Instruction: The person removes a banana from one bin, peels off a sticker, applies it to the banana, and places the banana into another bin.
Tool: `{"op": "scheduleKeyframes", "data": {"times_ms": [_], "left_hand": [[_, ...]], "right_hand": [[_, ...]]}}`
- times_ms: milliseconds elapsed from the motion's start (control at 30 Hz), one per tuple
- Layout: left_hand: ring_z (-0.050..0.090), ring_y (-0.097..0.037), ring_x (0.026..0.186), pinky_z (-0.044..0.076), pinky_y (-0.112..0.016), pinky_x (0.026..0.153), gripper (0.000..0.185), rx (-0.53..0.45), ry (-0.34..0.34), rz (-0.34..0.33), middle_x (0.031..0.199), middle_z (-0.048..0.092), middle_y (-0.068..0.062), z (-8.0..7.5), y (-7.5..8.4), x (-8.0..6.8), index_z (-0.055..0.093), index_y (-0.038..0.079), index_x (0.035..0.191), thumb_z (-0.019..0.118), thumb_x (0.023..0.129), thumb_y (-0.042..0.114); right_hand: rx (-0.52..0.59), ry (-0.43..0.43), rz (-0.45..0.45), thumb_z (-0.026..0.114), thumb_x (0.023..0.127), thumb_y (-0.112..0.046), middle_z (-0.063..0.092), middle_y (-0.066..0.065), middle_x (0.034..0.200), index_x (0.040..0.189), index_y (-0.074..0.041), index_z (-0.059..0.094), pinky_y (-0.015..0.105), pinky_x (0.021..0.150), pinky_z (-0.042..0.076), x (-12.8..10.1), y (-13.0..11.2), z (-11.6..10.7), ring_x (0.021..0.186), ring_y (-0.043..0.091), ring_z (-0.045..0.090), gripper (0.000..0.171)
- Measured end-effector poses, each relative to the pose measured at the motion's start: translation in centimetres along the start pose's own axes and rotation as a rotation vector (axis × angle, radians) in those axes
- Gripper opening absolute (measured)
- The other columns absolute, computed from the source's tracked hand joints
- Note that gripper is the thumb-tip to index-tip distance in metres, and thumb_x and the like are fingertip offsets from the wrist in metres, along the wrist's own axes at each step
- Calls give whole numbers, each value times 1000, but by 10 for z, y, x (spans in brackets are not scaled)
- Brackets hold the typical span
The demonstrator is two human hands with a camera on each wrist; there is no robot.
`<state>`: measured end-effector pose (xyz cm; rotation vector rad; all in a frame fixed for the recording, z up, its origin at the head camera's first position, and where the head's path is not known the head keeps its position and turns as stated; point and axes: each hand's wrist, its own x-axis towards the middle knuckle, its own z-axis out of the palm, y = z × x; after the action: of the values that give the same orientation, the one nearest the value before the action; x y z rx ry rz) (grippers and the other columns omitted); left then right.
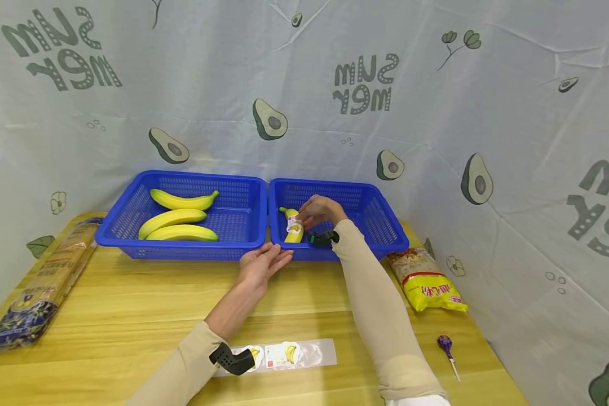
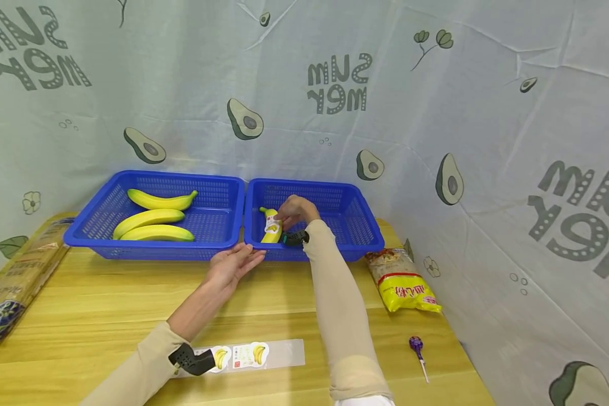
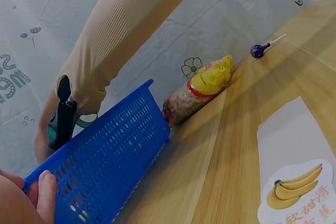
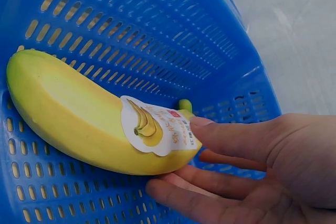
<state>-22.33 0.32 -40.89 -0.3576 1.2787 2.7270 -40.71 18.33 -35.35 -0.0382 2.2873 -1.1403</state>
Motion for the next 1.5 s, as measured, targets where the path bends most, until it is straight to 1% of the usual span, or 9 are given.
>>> {"op": "scheduleKeyframes", "data": {"times_ms": [133, 300, 467, 667, 933, 1067, 1167, 1333, 1500], "left_hand": [[79, -24, 90, 62, -38, 94, 28, 3, -14, -3, 99, 74, -19, -2, 1, -2, 51, -12, 133, 59, 107, -7], [79, -29, 102, 61, -38, 98, 47, 28, -33, -3, 115, 74, -27, -5, 3, -6, 42, -17, 151, 57, 108, -7], [77, -34, 111, 61, -40, 99, 42, 24, -23, 4, 128, 70, -34, -7, 6, -9, 49, -18, 147, 57, 107, -8], [77, -32, 111, 60, -40, 100, 40, 27, -14, 12, 129, 71, -30, -17, 14, -18, 54, -16, 144, 60, 106, -7], [76, -30, 114, 60, -38, 100, 36, 54, -7, 45, 118, 76, -21, -36, 27, -30, 54, -17, 141, 59, 106, -8], [77, -27, 113, 59, -37, 102, 41, 55, 1, 42, 114, 77, -14, -47, 34, -34, 49, -16, 146, 58, 107, -7], [78, -24, 109, 59, -37, 103, 43, 41, 9, 44, 116, 77, -14, -53, 39, -36, 47, -15, 149, 57, 108, -7], [77, -22, 110, 58, -36, 105, 46, 47, 13, 49, 137, 68, -26, -65, 46, -39, 44, -15, 152, 56, 109, -6], [75, -23, 119, 57, -34, 105, 50, 89, 36, 40, 152, 57, -29, -79, 55, -43, 41, -10, 157, 57, 111, 1]], "right_hand": [[21, 1, 6, 64, 109, -6, 56, 30, 152, 159, 9, 42, 49, 112, 53, -2, 0, 0, 133, 41, 64, 57], [17, -8, -13, 62, 110, -9, 53, 31, 154, 162, 10, 35, 50, 113, 52, -8, 0, -1, 136, 43, 62, 61], [-23, 42, -72, 64, 109, -12, 50, 30, 158, 162, 10, 35, 51, 118, 47, -16, -2, -3, 142, 44, 56, 64], [-60, 85, -139, 68, 108, -15, 48, 28, 161, 161, 9, 38, 53, 122, 42, -27, -9, -3, 148, 45, 49, 66], [-191, 109, -230, 68, 108, -18, 47, 28, 162, 161, 6, 43, 56, 120, 44, -44, -18, -3, 146, 47, 50, 63], [-307, 126, -287, 69, 108, -24, 50, 27, 160, 161, 2, 45, 56, 119, 45, -51, -24, -3, 145, 44, 52, 64], [-401, 144, -328, 70, 107, -27, 53, 28, 157, 160, 1, 47, 56, 119, 44, -55, -32, -2, 145, 43, 53, 64], [-509, 162, -399, 71, 106, -26, 54, 31, 154, 158, 3, 48, 55, 119, 45, -57, -48, 1, 145, 43, 53, 63], [-471, 144, -481, 73, 104, -20, 53, 31, 156, 163, 5, 38, 52, 118, 47, -58, -64, 10, 144, 43, 55, 73]]}}
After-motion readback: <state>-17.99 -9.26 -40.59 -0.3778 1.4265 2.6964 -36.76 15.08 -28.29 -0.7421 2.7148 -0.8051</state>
